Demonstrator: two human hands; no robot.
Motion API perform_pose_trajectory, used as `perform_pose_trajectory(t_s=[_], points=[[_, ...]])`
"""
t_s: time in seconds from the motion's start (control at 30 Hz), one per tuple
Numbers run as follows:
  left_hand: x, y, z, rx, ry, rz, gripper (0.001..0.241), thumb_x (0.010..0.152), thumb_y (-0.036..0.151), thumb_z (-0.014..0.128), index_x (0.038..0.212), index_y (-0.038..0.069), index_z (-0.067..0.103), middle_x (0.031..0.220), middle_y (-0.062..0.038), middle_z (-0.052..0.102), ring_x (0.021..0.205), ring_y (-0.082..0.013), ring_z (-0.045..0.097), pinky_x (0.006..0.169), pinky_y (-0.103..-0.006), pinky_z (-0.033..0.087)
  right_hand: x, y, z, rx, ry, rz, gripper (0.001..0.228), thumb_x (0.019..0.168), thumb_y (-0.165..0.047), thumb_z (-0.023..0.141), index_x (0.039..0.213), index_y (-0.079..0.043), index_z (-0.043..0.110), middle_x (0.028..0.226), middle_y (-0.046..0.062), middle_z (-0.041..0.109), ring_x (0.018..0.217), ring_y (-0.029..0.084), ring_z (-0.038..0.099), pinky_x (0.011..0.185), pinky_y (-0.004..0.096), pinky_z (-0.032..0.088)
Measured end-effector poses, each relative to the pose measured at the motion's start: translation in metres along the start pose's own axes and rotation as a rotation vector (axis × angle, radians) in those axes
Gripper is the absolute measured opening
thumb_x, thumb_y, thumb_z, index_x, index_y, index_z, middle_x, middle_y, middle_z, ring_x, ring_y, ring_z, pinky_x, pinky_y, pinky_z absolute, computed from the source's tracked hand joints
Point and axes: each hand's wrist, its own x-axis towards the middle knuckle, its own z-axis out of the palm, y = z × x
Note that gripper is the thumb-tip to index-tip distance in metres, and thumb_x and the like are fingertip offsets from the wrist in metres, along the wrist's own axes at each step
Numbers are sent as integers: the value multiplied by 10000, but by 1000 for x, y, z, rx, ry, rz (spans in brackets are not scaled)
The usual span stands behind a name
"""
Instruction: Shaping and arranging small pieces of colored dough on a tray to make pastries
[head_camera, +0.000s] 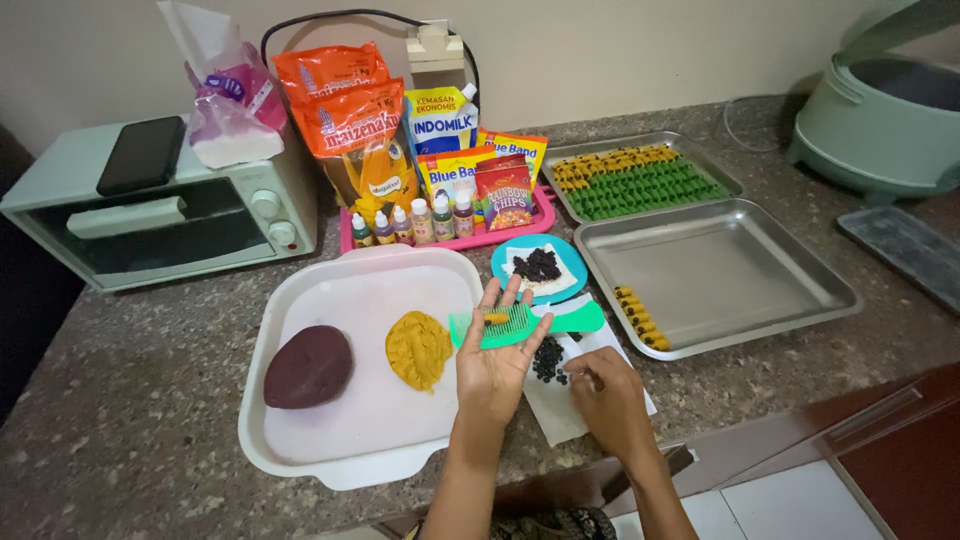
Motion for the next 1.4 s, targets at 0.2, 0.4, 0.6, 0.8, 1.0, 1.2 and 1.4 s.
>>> perform_pose_trajectory(t_s=[0.2, 0.4, 0.6, 0.8, 1.0, 1.2, 1.4], points=[[-1, 1, 1, -3, -59, 12, 619, 1000, 297, 458, 1572, 88, 345, 1606, -169, 415, 1480, -357, 387, 1144, -628, 376, 0, 7, 3, -47, -47, -33, 232, 893, -3, 680, 1044, -118, 813, 847, 43, 624, 727, 200, 606, 639, 339, 461], [-2, 1, 6, -11, 24, 1, 564, 1005, 307, 423, 1524, 88, 429, 1586, -156, 465, 1478, -350, 417, 1154, -627, 361, 0, 9, 9, -71, -4, -42, 163, 808, -64, 786, 947, -142, 818, 873, 38, 625, 772, 204, 652, 726, 327, 488], [-2, 2, 3, 16, -35, 4, 587, 1004, 320, 418, 1542, 87, 398, 1615, -155, 427, 1492, -360, 391, 1155, -625, 360, 2, -11, 1, 22, -23, 52, 118, 833, -43, 712, 813, -160, 710, 831, -5, 652, 691, 161, 574, 667, 306, 432], [1, 2, -2, -8, -22, -18, 574, 995, 309, 433, 1530, 100, 426, 1609, -161, 443, 1465, -349, 424, 1146, -636, 358, 5, -10, 6, -15, -1, 167, 110, 771, -83, 677, 774, -191, 701, 799, -68, 756, 734, 144, 629, 729, 312, 468], [0, 2, -3, -2, -79, -21, 612, 1005, 322, 422, 1567, 89, 362, 1614, -157, 418, 1460, -354, 415, 1152, -631, 355, 7, -31, -4, 155, -13, 349, 120, 798, -59, 656, 747, -137, 732, 750, -34, 763, 712, 96, 614, 702, 261, 454], [-1, 1, -4, 2, -31, -26, 597, 996, 323, 433, 1545, 91, 404, 1600, -154, 449, 1463, -345, 426, 1139, -620, 374, 4, -9, 1, 229, -21, 306, 222, 836, 38, 643, 833, -124, 794, 768, -6, 786, 684, 74, 609, 646, 233, 397], [-13, 1, 9, 88, -25, -90, 546, 974, 244, 519, 1492, 71, 488, 1606, -173, 460, 1498, -349, 403, 1102, -599, 441, 28, -75, -22, 255, 63, 292, 73, 904, -138, 764, 931, -80, 798, 854, 21, 744, 758, 131, 585, 710, 310, 485]])
